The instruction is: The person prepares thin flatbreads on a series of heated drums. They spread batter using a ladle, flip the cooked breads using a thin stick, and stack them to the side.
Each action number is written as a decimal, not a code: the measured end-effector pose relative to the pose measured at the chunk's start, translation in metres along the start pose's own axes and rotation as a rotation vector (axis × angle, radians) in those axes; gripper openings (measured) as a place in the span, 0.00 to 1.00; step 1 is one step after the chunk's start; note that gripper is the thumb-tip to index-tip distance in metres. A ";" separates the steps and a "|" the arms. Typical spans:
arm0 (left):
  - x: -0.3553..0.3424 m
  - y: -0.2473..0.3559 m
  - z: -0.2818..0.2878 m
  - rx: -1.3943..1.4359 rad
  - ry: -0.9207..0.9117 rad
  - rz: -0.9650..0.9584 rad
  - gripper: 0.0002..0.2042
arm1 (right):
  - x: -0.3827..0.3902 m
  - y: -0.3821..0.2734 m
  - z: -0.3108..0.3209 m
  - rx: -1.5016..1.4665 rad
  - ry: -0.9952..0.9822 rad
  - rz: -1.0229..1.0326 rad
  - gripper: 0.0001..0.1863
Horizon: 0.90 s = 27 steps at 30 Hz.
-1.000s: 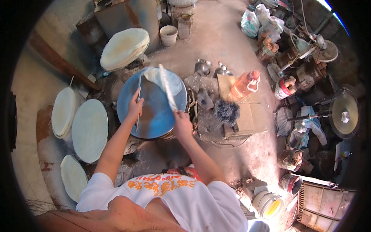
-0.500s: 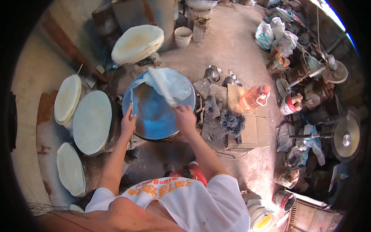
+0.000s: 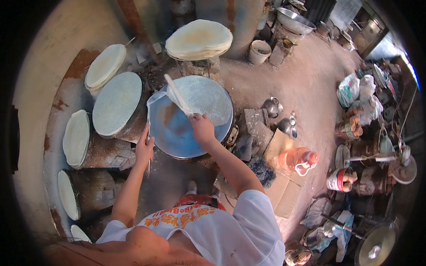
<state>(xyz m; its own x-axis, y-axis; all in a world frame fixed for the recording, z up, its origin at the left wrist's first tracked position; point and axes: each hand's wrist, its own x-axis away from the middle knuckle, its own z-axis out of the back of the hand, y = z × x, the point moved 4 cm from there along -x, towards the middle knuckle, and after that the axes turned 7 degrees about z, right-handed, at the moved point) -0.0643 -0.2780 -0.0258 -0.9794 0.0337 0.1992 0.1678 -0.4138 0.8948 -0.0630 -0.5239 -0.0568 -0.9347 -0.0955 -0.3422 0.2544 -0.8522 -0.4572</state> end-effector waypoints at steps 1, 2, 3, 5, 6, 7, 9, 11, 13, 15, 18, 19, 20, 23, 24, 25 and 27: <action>0.009 0.004 0.000 -0.045 0.001 0.054 0.27 | 0.002 -0.001 0.006 -0.050 0.065 0.060 0.22; 0.014 0.003 -0.003 -0.045 0.012 0.059 0.27 | 0.005 0.007 0.017 -0.057 0.060 0.069 0.22; 0.022 -0.001 0.000 -0.042 0.020 0.072 0.27 | 0.009 0.016 0.031 -0.007 0.034 0.096 0.22; 0.032 -0.006 -0.007 -0.037 0.037 0.088 0.27 | 0.030 0.056 0.057 0.046 0.096 0.049 0.22; 0.032 -0.006 -0.012 -0.024 0.047 0.076 0.27 | 0.027 0.077 0.074 0.055 0.200 0.009 0.22; 0.035 -0.008 -0.017 -0.050 0.026 0.105 0.27 | 0.021 0.084 0.073 0.064 0.208 0.025 0.22; 0.038 -0.007 -0.024 -0.098 0.011 0.145 0.27 | 0.008 0.092 0.060 0.047 0.059 0.012 0.21; 0.037 0.000 -0.032 -0.070 0.015 0.123 0.27 | -0.013 0.069 0.047 -0.033 0.022 0.083 0.21; 0.044 -0.004 -0.031 -0.089 0.021 0.040 0.28 | -0.007 0.049 0.025 -0.148 -0.039 0.119 0.21; 0.057 -0.016 -0.025 -0.141 0.038 0.010 0.27 | 0.000 0.036 0.015 -0.144 -0.028 0.248 0.17; 0.092 -0.020 -0.013 -0.234 0.001 0.100 0.25 | 0.021 0.032 0.030 -0.234 -0.121 0.274 0.17; 0.108 -0.025 -0.009 -0.222 -0.020 0.179 0.25 | 0.013 0.043 0.040 -0.231 -0.103 0.290 0.17; 0.109 -0.031 -0.008 -0.201 -0.013 0.207 0.24 | 0.003 0.057 0.053 -0.280 -0.056 0.322 0.16; 0.106 -0.042 -0.011 -0.244 0.007 -0.004 0.24 | -0.036 0.102 0.063 -0.159 0.017 0.262 0.15; 0.108 -0.044 -0.010 -0.276 0.011 -0.061 0.24 | -0.039 0.100 0.060 -0.146 0.009 0.242 0.16; 0.107 -0.040 -0.016 -0.245 -0.025 0.045 0.25 | -0.034 0.091 0.057 -0.164 -0.010 0.232 0.16; 0.108 -0.030 -0.020 -0.220 -0.086 0.282 0.25 | -0.022 0.063 0.046 -0.237 -0.185 0.348 0.15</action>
<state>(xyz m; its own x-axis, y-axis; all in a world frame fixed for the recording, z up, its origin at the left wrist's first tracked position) -0.1772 -0.2804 -0.0390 -0.8835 -0.0367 0.4670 0.3921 -0.6033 0.6944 -0.0375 -0.5989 -0.0401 -0.8065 -0.4641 -0.3664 0.5910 -0.6142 -0.5230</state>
